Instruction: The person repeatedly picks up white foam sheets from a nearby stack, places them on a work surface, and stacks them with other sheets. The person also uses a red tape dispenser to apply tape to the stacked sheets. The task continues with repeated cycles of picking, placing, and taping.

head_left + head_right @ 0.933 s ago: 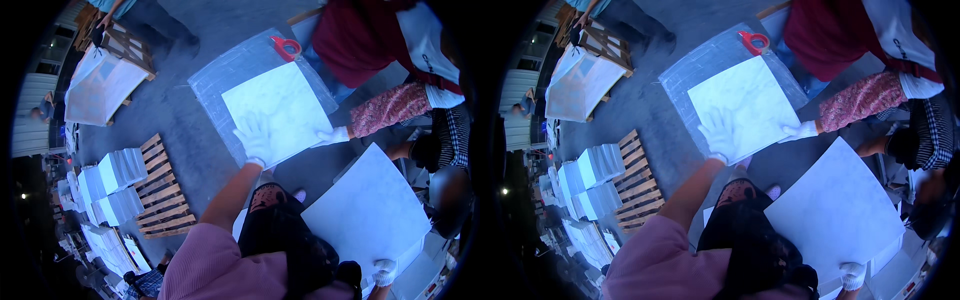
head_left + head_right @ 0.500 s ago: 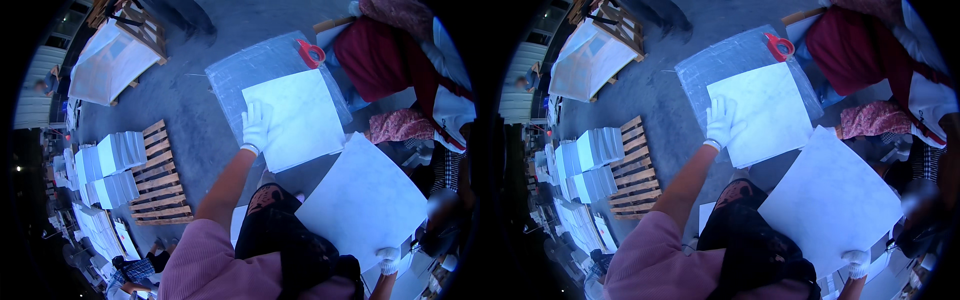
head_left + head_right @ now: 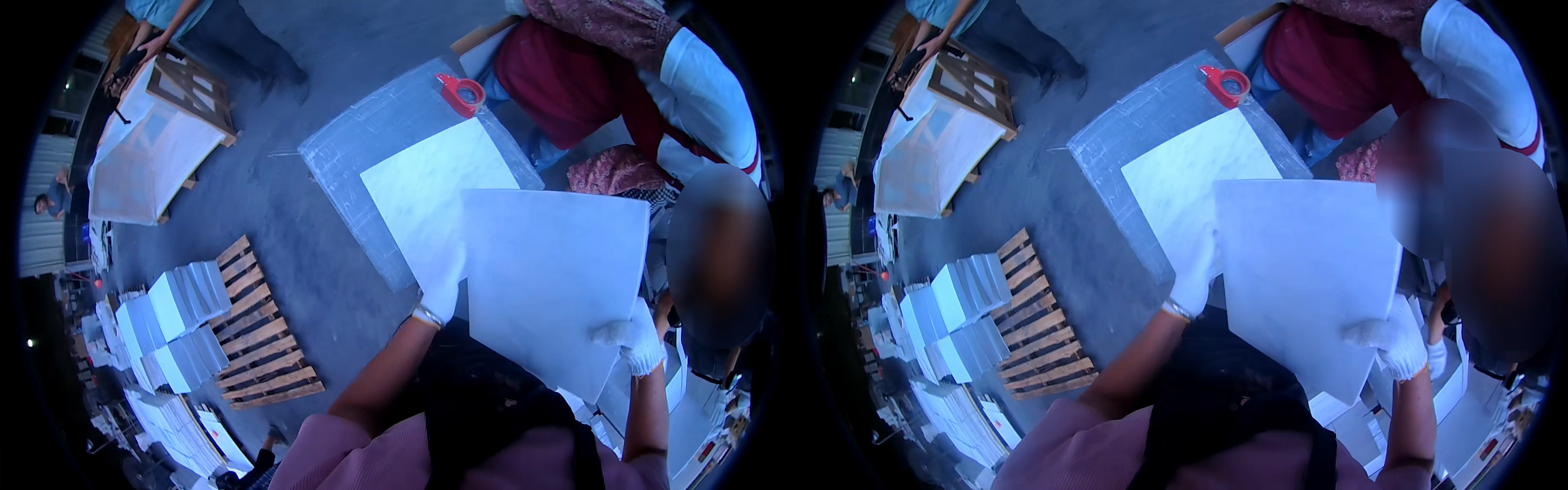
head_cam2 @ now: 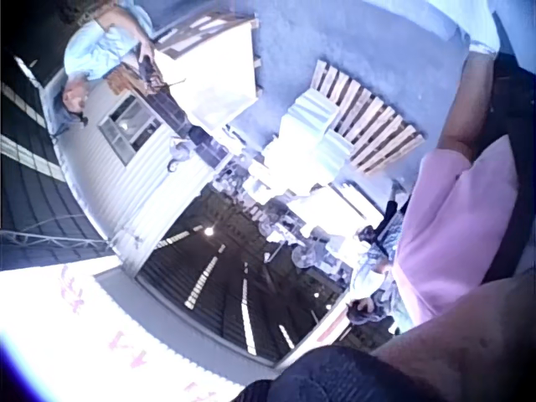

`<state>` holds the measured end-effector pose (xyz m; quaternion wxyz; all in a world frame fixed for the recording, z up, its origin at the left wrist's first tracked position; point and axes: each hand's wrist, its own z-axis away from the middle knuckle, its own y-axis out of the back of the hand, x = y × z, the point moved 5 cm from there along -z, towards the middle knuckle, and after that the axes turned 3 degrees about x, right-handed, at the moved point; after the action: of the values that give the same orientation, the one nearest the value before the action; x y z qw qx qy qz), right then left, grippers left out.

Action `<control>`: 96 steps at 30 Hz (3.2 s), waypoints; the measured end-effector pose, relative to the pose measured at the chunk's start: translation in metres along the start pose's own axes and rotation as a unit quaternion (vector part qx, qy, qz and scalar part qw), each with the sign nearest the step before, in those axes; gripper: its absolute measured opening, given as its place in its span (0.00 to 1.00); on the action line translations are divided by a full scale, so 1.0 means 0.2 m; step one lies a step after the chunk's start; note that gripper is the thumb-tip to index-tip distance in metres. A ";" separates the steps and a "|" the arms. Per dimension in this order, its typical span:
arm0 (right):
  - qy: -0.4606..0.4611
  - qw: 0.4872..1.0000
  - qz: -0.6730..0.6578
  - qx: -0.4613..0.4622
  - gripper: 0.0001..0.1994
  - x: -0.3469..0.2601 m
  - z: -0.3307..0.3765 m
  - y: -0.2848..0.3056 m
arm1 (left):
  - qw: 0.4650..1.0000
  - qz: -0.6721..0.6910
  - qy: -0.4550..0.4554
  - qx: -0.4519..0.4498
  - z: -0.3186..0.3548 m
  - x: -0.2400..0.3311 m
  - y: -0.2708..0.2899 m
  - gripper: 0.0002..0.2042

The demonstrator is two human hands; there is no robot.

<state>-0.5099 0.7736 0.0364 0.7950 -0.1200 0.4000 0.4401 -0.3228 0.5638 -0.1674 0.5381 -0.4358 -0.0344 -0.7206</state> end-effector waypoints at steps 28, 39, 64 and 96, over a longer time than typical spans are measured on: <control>0.367 0.911 0.167 0.085 0.16 -0.25 -0.64 -0.45 | 0.936 0.292 0.081 -0.177 -0.01 0.36 0.88 0.31; -0.030 0.903 -0.417 -0.100 0.24 0.12 -0.90 -0.39 | 0.974 0.202 0.009 -0.100 0.09 0.28 0.82 0.40; 0.125 0.983 0.050 0.123 0.22 0.03 -0.83 -0.63 | 0.995 -0.050 0.086 -0.003 0.25 0.38 0.76 0.38; 0.114 0.980 0.043 0.158 0.17 0.07 -1.08 -0.53 | 0.984 -0.117 0.132 -0.039 0.06 0.39 0.63 0.33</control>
<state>-0.5356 0.6035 -0.1319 0.7337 -0.0252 0.5569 0.3885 -0.2166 0.4598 -0.1611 0.4330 -0.3506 0.0143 -0.8303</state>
